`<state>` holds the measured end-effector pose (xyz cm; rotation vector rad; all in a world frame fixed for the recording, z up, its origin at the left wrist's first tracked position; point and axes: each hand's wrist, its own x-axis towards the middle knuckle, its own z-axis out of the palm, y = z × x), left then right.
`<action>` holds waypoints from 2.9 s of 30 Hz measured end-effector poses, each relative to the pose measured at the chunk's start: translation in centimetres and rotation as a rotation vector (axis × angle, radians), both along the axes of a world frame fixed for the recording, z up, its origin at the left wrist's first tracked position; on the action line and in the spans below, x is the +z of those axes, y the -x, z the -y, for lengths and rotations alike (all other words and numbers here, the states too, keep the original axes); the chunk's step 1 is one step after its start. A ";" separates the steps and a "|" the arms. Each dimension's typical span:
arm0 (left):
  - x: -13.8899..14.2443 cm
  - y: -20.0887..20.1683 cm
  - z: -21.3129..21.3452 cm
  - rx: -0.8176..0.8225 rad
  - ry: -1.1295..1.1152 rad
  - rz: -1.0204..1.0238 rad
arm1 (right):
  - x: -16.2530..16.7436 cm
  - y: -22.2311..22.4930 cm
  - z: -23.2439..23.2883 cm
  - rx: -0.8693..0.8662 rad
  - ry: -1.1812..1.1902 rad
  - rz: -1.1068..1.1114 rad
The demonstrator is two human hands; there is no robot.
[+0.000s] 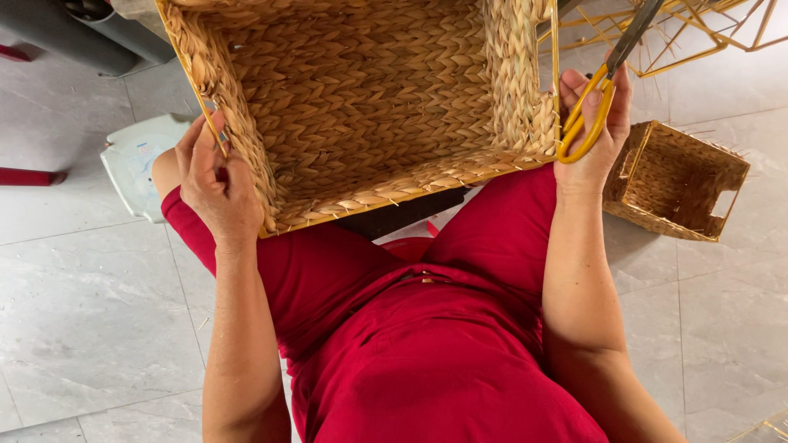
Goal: The person sits on the floor with a woven water-hyacinth basket on their lap and uses scissors to trim excess weave and protruding ends around the basket rim. They rotate the basket to reach different sides, then take a flat woven strap and fasten it to the basket edge by hand.
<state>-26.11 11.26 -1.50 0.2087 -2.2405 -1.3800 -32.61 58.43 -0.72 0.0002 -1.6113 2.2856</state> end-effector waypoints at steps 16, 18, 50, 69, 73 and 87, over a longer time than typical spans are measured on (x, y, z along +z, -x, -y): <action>-0.2 0.6 0.6 -0.040 -0.126 0.015 | -0.4 0.4 0.0 -0.022 0.058 0.026; 0.0 0.8 0.6 -0.044 -0.158 0.026 | -0.1 0.6 0.1 -0.027 0.064 0.047; 1.1 0.4 -0.9 0.070 -0.309 0.130 | 3.3 26.7 3.6 0.082 -1.722 0.482; -0.1 1.3 0.4 0.123 -0.467 0.000 | 1.7 3.7 1.5 0.297 -0.466 0.376; 3.4 2.7 2.4 0.165 -0.125 -0.041 | 2.2 3.7 1.5 0.357 -0.212 0.421; 9.3 30.2 -2.8 -0.365 0.721 -0.213 | 1.0 3.6 1.9 0.319 -0.070 0.443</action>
